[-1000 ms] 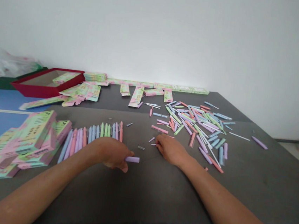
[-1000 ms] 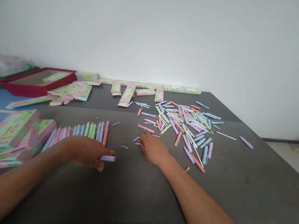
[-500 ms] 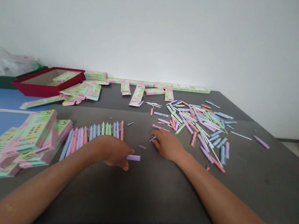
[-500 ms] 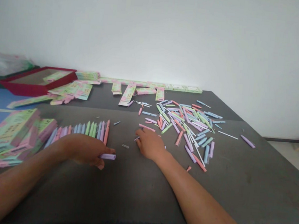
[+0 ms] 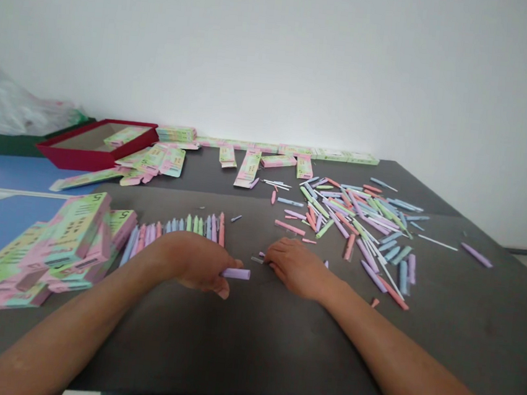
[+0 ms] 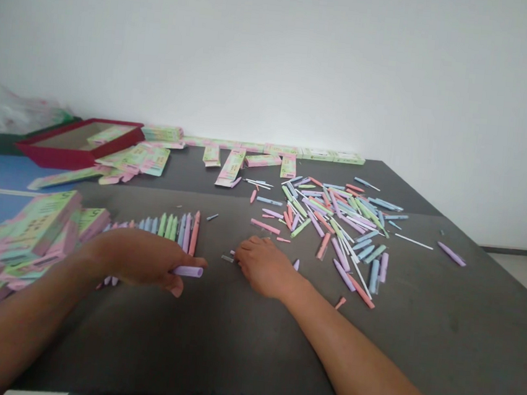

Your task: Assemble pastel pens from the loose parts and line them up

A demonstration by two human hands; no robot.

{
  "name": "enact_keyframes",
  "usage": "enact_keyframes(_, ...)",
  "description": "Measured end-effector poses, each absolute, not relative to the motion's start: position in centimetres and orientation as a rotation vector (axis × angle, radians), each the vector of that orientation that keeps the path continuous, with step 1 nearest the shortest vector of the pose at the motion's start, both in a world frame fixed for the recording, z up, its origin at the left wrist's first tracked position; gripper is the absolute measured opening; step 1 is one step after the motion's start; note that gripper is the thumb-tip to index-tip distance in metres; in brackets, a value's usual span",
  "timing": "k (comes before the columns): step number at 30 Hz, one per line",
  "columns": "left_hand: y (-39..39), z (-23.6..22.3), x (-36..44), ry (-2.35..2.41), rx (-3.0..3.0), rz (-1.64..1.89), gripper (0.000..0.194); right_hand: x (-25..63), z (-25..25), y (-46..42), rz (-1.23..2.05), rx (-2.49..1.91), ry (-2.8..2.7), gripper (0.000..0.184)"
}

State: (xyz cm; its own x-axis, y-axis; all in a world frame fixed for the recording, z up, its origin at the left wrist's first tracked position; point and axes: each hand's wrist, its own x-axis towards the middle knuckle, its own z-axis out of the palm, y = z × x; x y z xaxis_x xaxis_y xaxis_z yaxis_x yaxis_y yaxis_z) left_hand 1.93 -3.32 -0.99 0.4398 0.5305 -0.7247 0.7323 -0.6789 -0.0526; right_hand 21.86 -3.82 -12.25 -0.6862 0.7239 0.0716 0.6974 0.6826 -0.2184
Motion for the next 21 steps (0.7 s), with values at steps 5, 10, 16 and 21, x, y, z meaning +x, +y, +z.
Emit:
enact_keyframes(5, -3.6, -0.7, 2.0, 1.065, 2.439, -1.042, 0.050, 21.5, -12.4, -3.6, 0.142, -1.310, -2.645, 0.019)
enact_keyframes(10, -3.8, -0.8, 2.2, 1.025, 2.454, -1.052, 0.048, 20.8, -13.0, -3.3, 0.048, -1.367, -2.682, 0.016)
enact_keyframes(16, -3.9, -0.9, 2.2, 1.042, 2.429, -1.077, 0.051, 21.6, -13.2, -3.1, -0.056, -1.486, -2.679, 0.016)
enact_keyframes(21, -4.1, -0.7, 2.3, 1.035, 2.472, -1.037, 0.048, 21.8, -12.6, -3.5, -0.035, -1.450, -2.650, 0.015)
